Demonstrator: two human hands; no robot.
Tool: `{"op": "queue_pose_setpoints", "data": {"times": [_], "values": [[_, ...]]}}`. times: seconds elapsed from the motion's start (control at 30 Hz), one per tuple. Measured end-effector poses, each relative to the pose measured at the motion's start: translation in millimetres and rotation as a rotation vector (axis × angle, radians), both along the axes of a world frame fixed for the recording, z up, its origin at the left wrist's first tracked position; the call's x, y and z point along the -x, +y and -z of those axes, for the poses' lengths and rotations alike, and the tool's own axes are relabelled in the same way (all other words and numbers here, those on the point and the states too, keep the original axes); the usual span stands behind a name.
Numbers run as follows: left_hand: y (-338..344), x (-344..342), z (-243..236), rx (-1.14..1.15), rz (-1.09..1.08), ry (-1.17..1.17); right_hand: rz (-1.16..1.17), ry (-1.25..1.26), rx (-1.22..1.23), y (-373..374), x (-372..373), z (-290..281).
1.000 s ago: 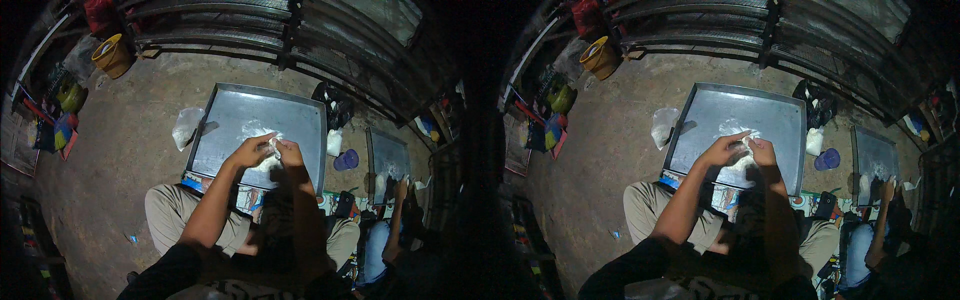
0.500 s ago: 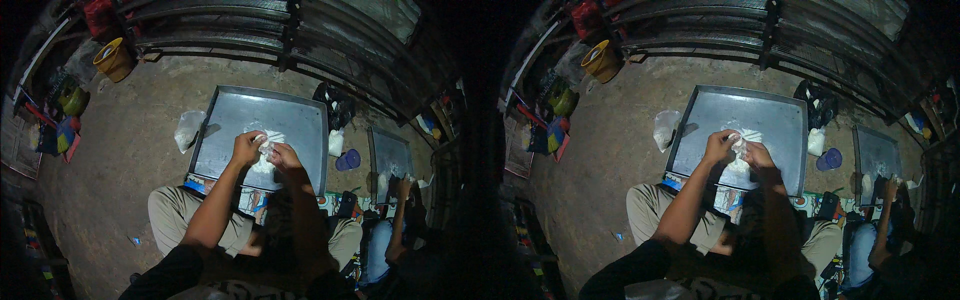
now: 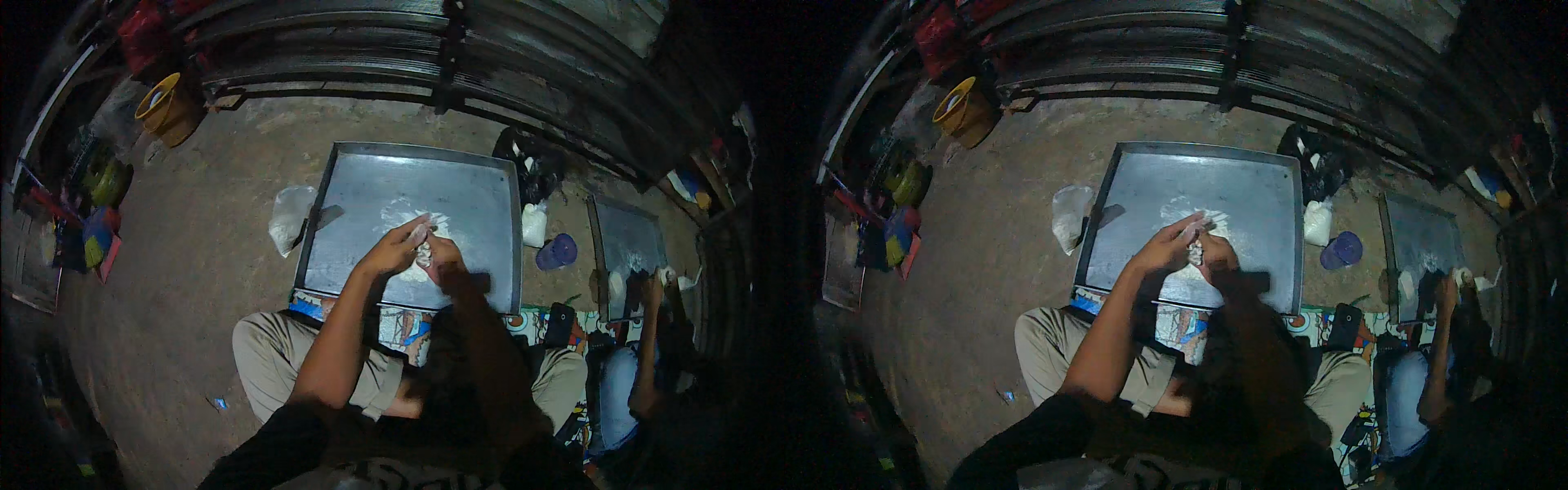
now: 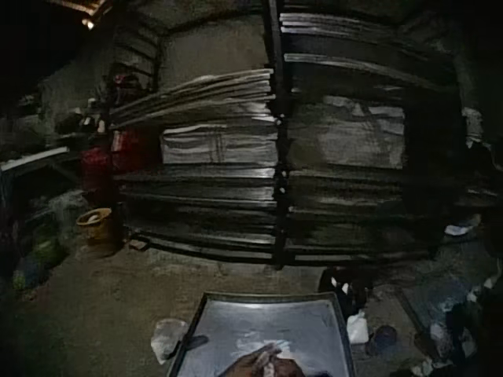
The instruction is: The person empties a bag of white powder onto a metal tray and spreads it out by hand before using a small purple scoop.
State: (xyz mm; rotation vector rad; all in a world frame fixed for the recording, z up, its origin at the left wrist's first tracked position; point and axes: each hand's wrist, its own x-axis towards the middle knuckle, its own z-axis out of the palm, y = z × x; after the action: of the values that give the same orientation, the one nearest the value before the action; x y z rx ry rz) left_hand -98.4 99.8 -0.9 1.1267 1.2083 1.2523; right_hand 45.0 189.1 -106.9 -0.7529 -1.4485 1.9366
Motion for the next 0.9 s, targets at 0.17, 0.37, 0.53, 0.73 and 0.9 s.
{"op": "queue_pose_setpoints", "data": {"times": [0.17, 0.37, 0.53, 0.73, 0.9], "values": [[-20.1, 40.8, -6.7, 0.219, 0.203, 0.048, 0.200, 0.085, 0.409, -41.6, 28.3, -34.1], [-11.1, 42.3, 7.2, 0.086, -0.231, 0.316, -0.108, 0.270, 0.726, -34.6, 13.1, -88.0], [-22.1, 80.9, 34.9, -0.033, -0.671, 0.608, 0.284, -0.570, -0.620, 18.0, -56.7, -117.9], [-17.2, 39.0, -0.4, 0.074, -0.689, 0.822, 0.401, -0.432, -0.438, 33.0, -62.6, -91.1], [-19.4, 52.7, 38.2, 0.123, -0.689, 0.949, 0.040, -0.957, -0.944, -15.7, -2.7, -77.4]]}}
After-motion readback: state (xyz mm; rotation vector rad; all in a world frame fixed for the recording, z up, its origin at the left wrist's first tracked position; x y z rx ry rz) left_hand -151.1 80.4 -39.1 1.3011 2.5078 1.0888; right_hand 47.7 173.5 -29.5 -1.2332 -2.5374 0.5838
